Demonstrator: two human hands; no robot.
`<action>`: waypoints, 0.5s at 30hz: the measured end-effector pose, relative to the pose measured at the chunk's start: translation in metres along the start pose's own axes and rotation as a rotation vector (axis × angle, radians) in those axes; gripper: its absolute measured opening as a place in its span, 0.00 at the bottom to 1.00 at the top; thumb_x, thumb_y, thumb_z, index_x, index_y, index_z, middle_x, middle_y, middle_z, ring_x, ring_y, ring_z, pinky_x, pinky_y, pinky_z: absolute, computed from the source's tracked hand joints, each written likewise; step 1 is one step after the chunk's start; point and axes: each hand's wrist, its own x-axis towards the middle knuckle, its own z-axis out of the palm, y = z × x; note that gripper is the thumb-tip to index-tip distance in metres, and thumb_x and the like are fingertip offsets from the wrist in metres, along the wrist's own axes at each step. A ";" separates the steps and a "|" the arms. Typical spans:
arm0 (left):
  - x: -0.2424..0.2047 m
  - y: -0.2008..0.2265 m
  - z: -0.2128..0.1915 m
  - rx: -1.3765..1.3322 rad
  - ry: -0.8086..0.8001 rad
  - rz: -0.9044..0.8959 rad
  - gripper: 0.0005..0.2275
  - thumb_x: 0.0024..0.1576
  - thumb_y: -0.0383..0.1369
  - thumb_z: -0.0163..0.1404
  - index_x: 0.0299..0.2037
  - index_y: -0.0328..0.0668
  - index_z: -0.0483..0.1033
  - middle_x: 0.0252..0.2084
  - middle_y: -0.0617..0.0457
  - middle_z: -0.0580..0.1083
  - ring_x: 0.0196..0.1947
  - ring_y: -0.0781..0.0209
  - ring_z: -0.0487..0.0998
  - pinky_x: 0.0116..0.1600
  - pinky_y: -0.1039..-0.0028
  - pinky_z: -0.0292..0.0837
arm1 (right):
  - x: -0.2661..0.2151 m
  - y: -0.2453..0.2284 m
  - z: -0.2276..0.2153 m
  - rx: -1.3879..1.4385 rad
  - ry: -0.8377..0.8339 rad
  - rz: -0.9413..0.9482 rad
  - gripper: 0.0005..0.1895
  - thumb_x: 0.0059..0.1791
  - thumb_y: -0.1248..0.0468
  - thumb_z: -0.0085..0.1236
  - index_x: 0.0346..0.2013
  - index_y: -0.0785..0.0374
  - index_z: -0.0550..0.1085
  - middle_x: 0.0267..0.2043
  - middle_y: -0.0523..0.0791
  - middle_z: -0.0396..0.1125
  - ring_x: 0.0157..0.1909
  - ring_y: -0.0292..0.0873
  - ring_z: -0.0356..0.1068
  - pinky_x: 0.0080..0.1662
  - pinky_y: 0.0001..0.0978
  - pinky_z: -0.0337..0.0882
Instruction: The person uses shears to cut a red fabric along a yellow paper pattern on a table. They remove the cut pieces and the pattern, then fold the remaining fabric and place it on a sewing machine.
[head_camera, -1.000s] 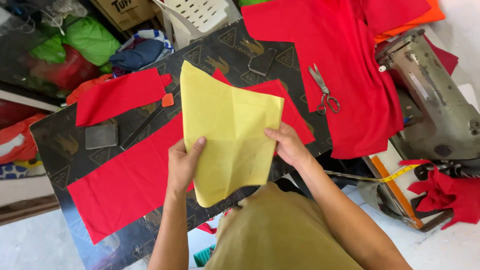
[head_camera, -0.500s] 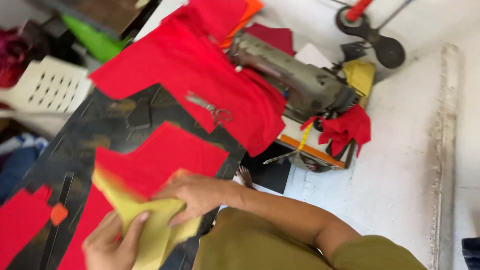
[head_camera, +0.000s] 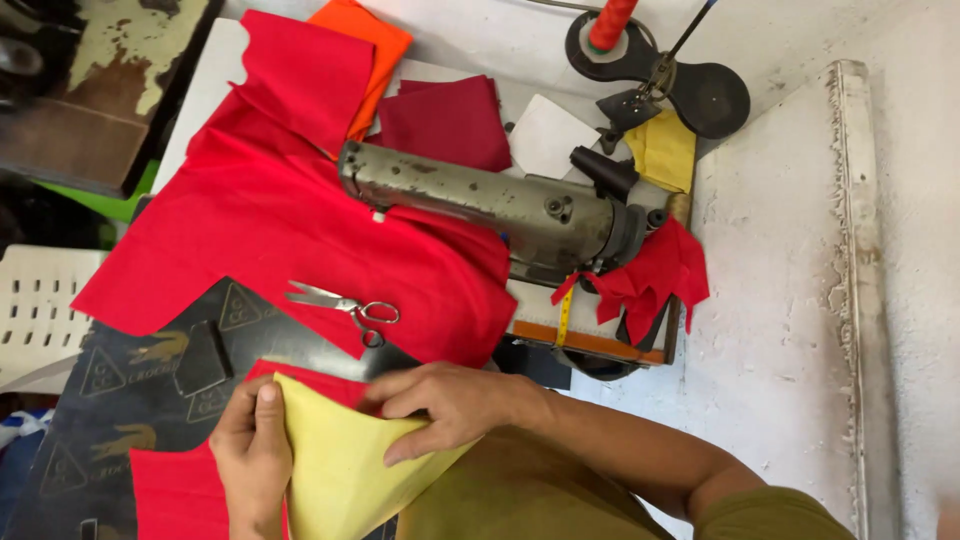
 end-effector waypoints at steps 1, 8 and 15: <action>0.011 0.014 0.016 0.004 -0.008 -0.003 0.11 0.69 0.37 0.45 0.44 0.41 0.79 0.35 0.57 0.75 0.39 0.68 0.70 0.46 0.73 0.65 | -0.003 0.002 -0.010 0.006 0.006 0.004 0.20 0.52 0.52 0.56 0.40 0.70 0.73 0.59 0.47 0.67 0.54 0.48 0.72 0.56 0.35 0.69; 0.024 0.096 0.161 -0.314 -0.640 -0.129 0.10 0.64 0.34 0.49 0.42 0.35 0.81 0.35 0.50 0.79 0.38 0.62 0.75 0.47 0.69 0.71 | -0.048 0.030 -0.085 -0.074 0.454 -0.314 0.13 0.51 0.57 0.64 0.31 0.64 0.76 0.53 0.50 0.68 0.61 0.57 0.67 0.65 0.54 0.65; 0.009 0.027 0.222 -0.341 -0.786 -0.244 0.16 0.60 0.37 0.54 0.57 0.45 0.80 0.45 0.42 0.84 0.46 0.52 0.86 0.54 0.60 0.79 | -0.213 0.101 -0.194 0.168 2.125 0.579 0.12 0.47 0.58 0.63 0.36 0.64 0.74 0.32 0.48 0.68 0.30 0.44 0.73 0.33 0.38 0.71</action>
